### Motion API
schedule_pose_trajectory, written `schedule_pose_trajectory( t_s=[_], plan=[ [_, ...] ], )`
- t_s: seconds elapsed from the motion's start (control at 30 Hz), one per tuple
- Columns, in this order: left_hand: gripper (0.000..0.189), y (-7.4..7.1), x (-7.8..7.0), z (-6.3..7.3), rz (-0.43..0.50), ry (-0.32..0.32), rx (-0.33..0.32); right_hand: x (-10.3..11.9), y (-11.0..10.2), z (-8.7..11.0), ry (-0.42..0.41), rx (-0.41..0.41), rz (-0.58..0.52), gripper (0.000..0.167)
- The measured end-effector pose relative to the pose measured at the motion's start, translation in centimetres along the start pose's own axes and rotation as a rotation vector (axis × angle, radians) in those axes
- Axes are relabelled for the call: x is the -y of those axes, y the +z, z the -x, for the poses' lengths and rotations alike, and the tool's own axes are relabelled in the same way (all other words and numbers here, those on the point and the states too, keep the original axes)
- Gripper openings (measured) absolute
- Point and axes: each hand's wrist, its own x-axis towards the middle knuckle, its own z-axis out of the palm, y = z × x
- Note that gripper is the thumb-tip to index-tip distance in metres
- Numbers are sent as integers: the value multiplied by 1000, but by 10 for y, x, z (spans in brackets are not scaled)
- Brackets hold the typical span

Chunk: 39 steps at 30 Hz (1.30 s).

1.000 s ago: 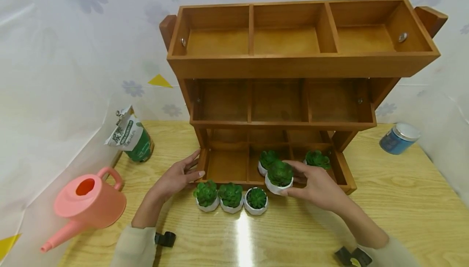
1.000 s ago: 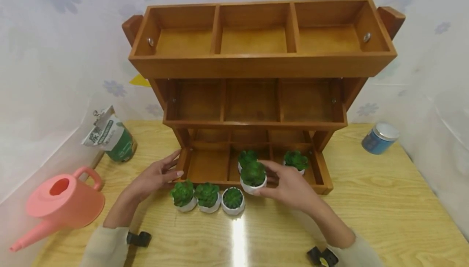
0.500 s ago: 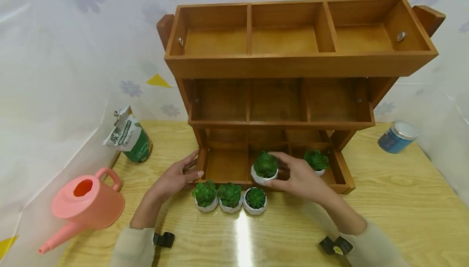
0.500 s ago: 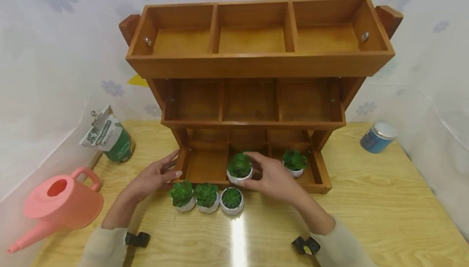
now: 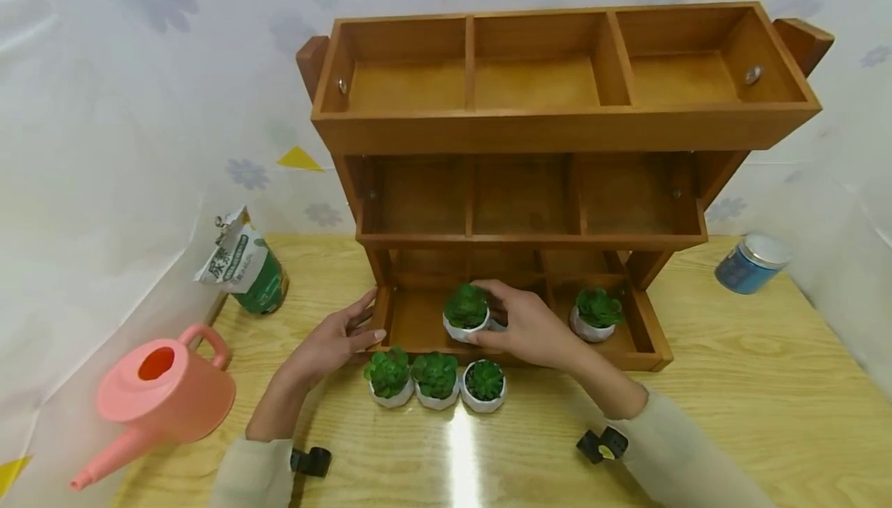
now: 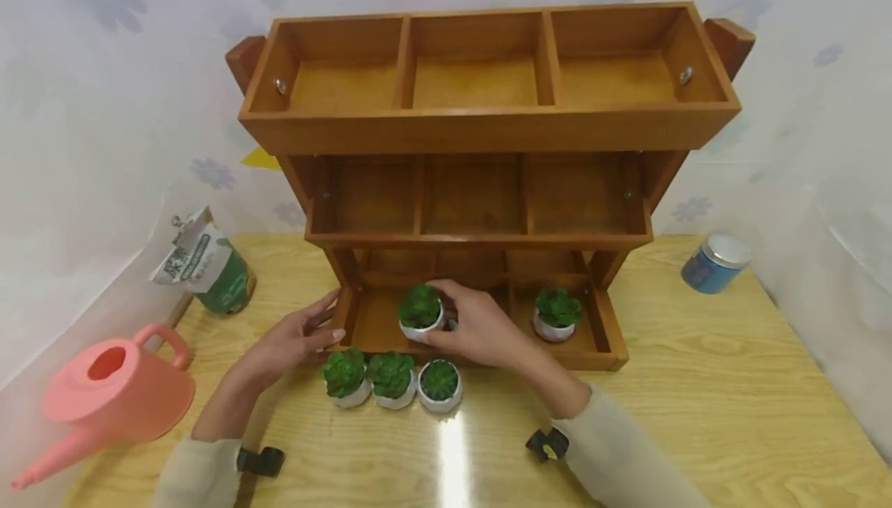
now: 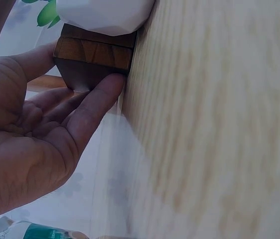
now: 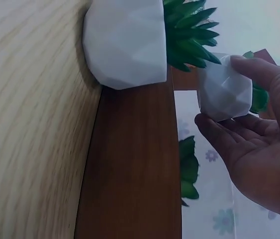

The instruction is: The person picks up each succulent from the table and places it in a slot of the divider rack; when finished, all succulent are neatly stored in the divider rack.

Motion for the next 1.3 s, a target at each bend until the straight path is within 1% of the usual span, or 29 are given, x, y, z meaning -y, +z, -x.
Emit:
schedule_pose_trajectory(
  t_s=[0.23,0.53,0.7,0.83,1.0,1.17,1.3],
  plan=[
    [79,1,1,-1,-12,1,-10,3,8,-12,-34,30,-27,67],
    [79,0,-1,-3,-13,11,-7,11,13,-32,-39,43,57,66],
    [80,0,-1,-4,-14,12,-11,13,20,-44,-44,48,96,68],
    [80,1,-2,-4,-11,12,-15,13,27,-52,-30,72,125,71],
    [79,2,-2,-4,-5,8,-13,12,37,-55,-16,96,169,70],
    [78,1,1,-1,-6,10,-9,14,46,-57,-20,99,200,65],
    [78,0,2,0,-15,15,-5,13,52,-60,-31,120,218,60]
  ],
)
